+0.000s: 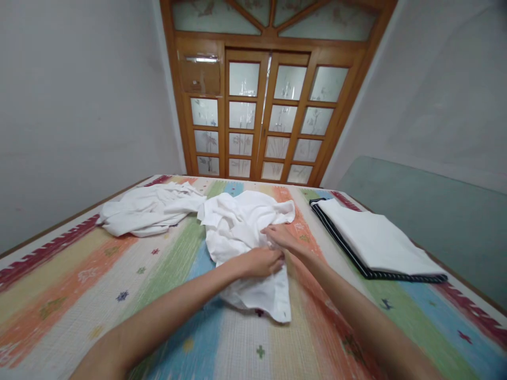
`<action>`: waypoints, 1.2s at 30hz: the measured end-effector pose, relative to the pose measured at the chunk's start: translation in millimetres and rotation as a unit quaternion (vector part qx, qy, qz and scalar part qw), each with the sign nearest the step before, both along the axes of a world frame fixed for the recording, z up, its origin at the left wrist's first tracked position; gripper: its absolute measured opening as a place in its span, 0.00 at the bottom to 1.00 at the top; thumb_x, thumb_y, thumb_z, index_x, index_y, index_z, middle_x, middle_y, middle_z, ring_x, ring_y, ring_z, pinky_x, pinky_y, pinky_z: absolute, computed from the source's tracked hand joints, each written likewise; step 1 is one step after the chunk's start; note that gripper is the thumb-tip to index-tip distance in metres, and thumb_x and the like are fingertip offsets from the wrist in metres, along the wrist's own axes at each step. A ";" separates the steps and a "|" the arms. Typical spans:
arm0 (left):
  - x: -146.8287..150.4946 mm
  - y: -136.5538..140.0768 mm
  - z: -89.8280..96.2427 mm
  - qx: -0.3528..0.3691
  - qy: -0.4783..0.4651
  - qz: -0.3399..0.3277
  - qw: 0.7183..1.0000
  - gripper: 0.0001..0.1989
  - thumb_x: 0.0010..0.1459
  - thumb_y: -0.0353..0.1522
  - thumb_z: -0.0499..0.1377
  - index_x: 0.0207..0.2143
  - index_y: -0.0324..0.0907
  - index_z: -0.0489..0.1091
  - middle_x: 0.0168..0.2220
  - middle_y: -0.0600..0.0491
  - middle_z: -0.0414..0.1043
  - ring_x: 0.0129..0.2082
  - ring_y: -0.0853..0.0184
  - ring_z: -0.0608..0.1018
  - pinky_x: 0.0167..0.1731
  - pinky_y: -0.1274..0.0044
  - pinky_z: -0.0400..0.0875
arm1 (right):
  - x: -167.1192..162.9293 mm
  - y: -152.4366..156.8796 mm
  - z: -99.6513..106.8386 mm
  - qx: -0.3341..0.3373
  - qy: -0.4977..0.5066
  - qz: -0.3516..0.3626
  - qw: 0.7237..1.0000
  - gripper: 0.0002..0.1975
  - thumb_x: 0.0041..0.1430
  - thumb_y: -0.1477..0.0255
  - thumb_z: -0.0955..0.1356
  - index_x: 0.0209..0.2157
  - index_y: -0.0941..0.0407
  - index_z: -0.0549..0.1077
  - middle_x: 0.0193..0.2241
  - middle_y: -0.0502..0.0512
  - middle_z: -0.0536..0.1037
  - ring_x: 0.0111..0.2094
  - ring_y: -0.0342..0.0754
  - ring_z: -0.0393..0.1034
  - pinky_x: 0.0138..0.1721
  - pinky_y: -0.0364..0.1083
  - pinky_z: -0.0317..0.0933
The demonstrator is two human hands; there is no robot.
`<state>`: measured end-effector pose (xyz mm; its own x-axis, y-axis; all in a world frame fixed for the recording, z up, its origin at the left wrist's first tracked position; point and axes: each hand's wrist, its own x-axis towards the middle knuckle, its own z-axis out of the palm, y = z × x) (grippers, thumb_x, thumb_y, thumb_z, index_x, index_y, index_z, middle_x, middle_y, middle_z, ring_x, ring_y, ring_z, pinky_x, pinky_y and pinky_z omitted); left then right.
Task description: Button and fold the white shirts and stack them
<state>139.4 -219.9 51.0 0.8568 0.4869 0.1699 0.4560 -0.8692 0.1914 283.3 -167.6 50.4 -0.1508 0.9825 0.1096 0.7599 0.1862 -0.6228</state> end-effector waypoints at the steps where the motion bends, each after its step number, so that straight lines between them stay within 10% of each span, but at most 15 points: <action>1: 0.1 6.3 3.5 -0.013 -0.031 -0.014 0.999 0.09 0.61 0.31 0.52 0.38 0.41 0.72 0.35 0.50 0.78 0.35 0.65 0.80 0.37 0.77 0.70 | 4.2 -1.5 -3.6 0.026 0.002 0.017 1.000 0.06 0.50 0.73 0.64 0.22 0.58 0.70 0.24 0.50 0.74 0.27 0.44 0.63 0.30 0.41 0.57; 6: -28.3 49.2 23.5 0.016 -0.149 0.156 0.976 0.13 0.58 0.28 0.52 0.41 0.40 0.74 0.40 0.48 0.79 0.41 0.64 0.79 0.46 0.74 0.69 | 20.2 -23.7 -26.6 0.067 0.022 0.105 0.992 0.21 0.42 0.79 0.65 0.42 0.57 0.72 0.39 0.55 0.78 0.37 0.48 0.70 0.40 0.44 0.62; 11: -82.8 79.4 15.9 0.002 0.040 0.325 0.945 0.21 0.62 0.37 0.49 0.54 0.37 0.68 0.60 0.39 0.64 0.58 0.54 0.68 0.55 0.63 0.62 | 41.3 -30.4 -38.2 0.070 -0.031 0.071 0.994 0.25 0.43 0.82 0.63 0.47 0.56 0.72 0.41 0.57 0.79 0.39 0.50 0.72 0.41 0.45 0.62; 21: -57.7 -19.6 24.8 -0.054 0.082 0.131 0.986 0.39 0.63 0.54 0.34 0.26 0.40 0.76 0.24 0.45 0.76 0.27 0.61 0.79 0.27 0.74 0.66 | 82.0 26.2 -10.7 0.040 -0.276 -0.165 0.946 0.13 0.59 0.71 0.63 0.43 0.58 0.74 0.43 0.64 0.77 0.43 0.53 0.71 0.37 0.44 0.58; 24: -49.5 -23.5 26.6 -0.085 0.046 0.040 0.995 0.32 0.66 0.50 0.39 0.31 0.42 0.76 0.28 0.49 0.77 0.28 0.65 0.78 0.28 0.77 0.66 | 81.0 37.4 0.9 0.065 -0.278 -0.147 0.947 0.19 0.59 0.69 0.66 0.52 0.58 0.70 0.51 0.65 0.73 0.49 0.54 0.68 0.42 0.45 0.58; 28: -66.5 9.3 5.3 0.028 0.001 0.151 0.988 0.19 0.64 0.41 0.50 0.48 0.39 0.70 0.48 0.43 0.75 0.47 0.58 0.75 0.46 0.69 0.67 | 78.5 39.0 8.0 0.080 -0.255 -0.047 0.962 0.16 0.60 0.71 0.64 0.49 0.60 0.72 0.49 0.64 0.73 0.51 0.51 0.67 0.47 0.44 0.57; 31: -81.3 32.2 -14.8 0.069 0.024 0.201 0.977 0.28 0.61 0.41 0.55 0.60 0.37 0.58 0.61 0.39 0.62 0.55 0.53 0.68 0.51 0.63 0.64 | 70.3 30.3 4.1 0.042 -0.274 0.018 0.961 0.15 0.61 0.73 0.63 0.48 0.57 0.73 0.47 0.62 0.74 0.47 0.50 0.70 0.44 0.43 0.58; 36: -84.3 33.7 -29.8 0.124 0.061 0.179 0.974 0.18 0.65 0.39 0.50 0.52 0.39 0.65 0.52 0.42 0.70 0.50 0.57 0.72 0.48 0.65 0.66 | 52.6 24.2 -5.2 0.003 -0.335 -0.010 0.942 0.15 0.63 0.71 0.61 0.48 0.57 0.72 0.47 0.64 0.74 0.41 0.49 0.73 0.37 0.44 0.60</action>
